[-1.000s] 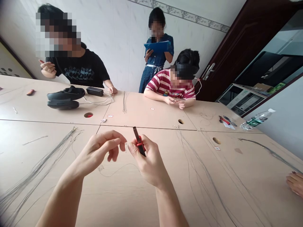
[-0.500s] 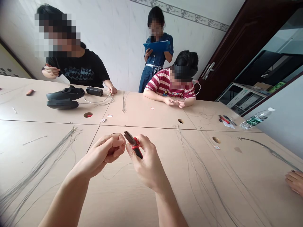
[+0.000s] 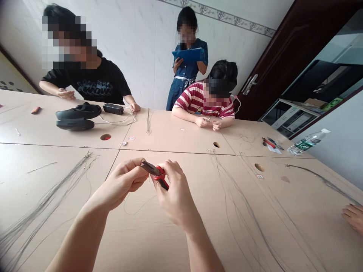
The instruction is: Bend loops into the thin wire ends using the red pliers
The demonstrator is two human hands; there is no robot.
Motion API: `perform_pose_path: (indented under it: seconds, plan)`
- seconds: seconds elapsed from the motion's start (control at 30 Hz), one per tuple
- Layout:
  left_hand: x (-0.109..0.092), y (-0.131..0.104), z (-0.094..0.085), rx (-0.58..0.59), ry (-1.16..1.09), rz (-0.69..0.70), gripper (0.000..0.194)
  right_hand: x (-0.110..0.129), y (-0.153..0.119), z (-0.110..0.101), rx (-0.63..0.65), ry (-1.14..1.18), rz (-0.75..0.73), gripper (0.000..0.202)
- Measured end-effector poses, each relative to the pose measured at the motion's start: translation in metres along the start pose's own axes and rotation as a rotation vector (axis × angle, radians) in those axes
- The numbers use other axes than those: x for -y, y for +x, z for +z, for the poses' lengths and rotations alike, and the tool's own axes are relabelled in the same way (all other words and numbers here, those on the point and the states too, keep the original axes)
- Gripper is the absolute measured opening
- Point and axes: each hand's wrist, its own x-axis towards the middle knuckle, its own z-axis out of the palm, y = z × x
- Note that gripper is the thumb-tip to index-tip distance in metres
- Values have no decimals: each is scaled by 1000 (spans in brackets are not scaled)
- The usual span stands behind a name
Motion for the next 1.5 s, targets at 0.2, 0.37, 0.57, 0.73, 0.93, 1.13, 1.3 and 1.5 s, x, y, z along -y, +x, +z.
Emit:
perform_pose_path:
  seconds: [0.2,0.37,0.57,0.73,0.93,1.13,1.3,1.5]
  plan:
    - [0,-3,-2,14,114,141,16,5,0,-4,69,140,97,23]
    - [1,-5,-1,-16,251,274,15,6,1,-10,153,313,169,28]
    - [10,-3,-4,-26,396,363,16,-6,8,-9,242,578,306,22]
    - [10,-1,-3,-32,479,446,18,-14,13,-8,281,770,389,22]
    - [7,-3,-10,-21,387,337,17,-11,13,-10,184,659,340,22]
    - [4,-4,-13,-57,379,290,18,-9,11,-10,138,530,281,23]
    - [6,-1,-11,-53,373,287,14,-7,8,-10,106,450,249,24]
    - [7,-2,-10,-65,351,357,16,-3,8,-10,73,396,243,23]
